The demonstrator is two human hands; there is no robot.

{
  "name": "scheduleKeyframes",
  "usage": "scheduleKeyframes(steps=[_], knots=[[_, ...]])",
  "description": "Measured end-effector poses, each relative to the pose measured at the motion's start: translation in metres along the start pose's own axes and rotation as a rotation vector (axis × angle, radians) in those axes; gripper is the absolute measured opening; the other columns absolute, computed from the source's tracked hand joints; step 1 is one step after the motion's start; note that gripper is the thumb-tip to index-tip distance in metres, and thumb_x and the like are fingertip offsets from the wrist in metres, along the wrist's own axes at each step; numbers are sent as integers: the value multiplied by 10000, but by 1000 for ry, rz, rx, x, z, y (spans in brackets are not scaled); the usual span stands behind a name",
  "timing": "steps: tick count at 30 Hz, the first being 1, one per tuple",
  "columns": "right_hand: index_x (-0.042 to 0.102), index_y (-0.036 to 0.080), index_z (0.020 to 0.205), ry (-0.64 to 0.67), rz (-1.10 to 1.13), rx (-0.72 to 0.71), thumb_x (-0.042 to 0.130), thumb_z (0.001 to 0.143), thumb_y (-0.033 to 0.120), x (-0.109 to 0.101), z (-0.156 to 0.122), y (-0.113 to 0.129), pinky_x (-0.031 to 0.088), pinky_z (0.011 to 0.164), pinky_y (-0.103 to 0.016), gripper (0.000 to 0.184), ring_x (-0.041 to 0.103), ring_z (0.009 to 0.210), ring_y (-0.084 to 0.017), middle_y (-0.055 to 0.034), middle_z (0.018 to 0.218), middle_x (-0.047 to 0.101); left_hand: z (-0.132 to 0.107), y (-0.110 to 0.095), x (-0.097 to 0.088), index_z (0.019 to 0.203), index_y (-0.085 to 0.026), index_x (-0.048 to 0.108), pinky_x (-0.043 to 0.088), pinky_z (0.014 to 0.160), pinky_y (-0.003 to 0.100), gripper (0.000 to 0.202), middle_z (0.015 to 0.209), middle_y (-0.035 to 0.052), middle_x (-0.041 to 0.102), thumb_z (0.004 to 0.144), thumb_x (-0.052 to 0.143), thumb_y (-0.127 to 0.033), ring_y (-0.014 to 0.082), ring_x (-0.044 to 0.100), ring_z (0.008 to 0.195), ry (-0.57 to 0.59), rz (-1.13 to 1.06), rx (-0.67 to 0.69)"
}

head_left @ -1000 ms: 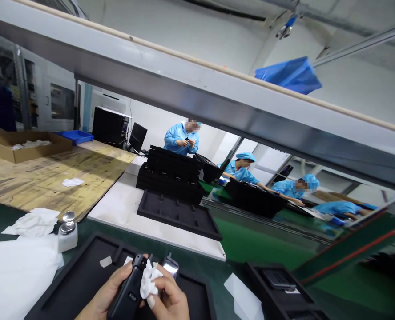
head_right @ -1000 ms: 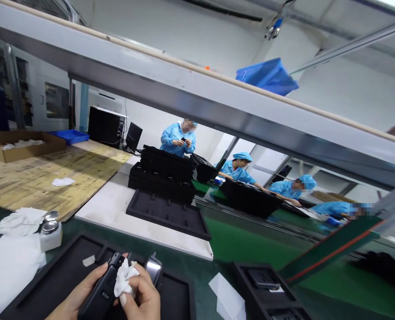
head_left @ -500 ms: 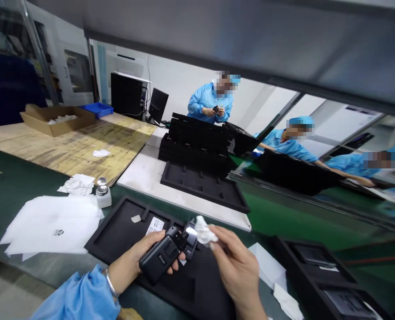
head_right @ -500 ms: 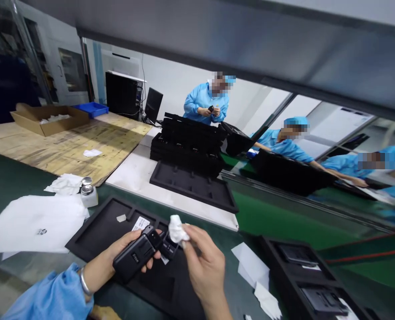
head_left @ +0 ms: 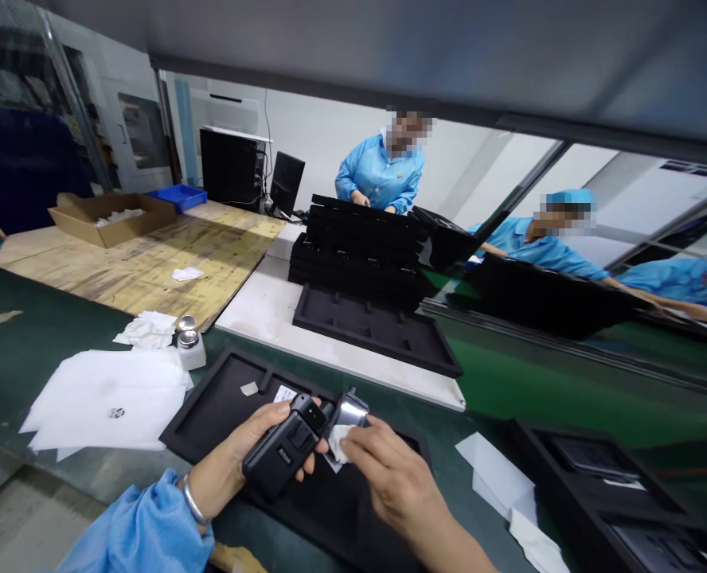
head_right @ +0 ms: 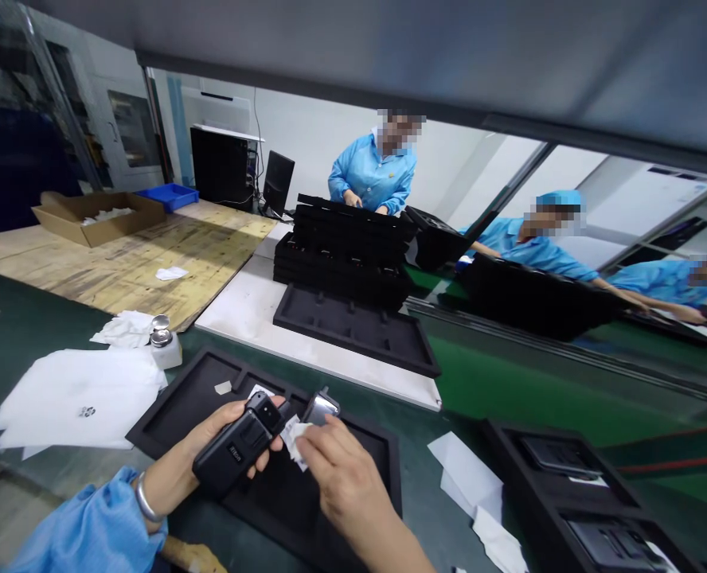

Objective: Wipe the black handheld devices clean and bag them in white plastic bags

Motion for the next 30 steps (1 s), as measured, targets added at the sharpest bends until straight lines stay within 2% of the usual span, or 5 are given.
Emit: scheduleKeyframes(steps=[5,10,15,23,30], knots=[[666,267,1135,-166,-22,220,496,880,75,-16,1,-15,556,935,-426,361,673,957,-208,-52,1029,691,9,9,5,1235,-54,595,557,602,281,562,977,204,706,902,545,-505,237,705,721,66,-70,-131],[658,233,1146,-115,57,39,502,875,91,3,35,9,498,1010,-486,343,668,908,-189,-59,1022,702,8,23,2,1039,-19,686,531,582,246,556,753,164,707,899,531,-534,211,681,647,15,-33,-195],[659,247,1107,-41,21,20,454,879,50,13,1,5,527,991,-444,364,682,885,-174,-42,976,713,-2,2,-5,1281,-106,576,538,602,266,566,910,160,730,904,538,-527,229,705,723,11,-54,-61],[653,286,939,-316,154,790,564,901,401,-5,-66,-31,554,733,-388,151,660,831,-269,-54,959,669,2,4,-10,1208,-116,607,551,620,253,573,1006,159,725,864,591,-573,223,714,760,45,-202,-42],[633,291,991,-597,422,1035,640,845,476,6,-72,-25,497,643,-374,236,589,783,-268,-55,891,647,4,8,-14,1277,-127,566,549,643,270,585,1084,175,694,894,544,-568,231,698,811,28,-207,-31]])
Point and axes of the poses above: each hand's wrist, its own z-axis towards the middle knuckle, its own x-axis out of the palm, y = z × x, the point moved 5 cm from there along z, towards the middle knuckle
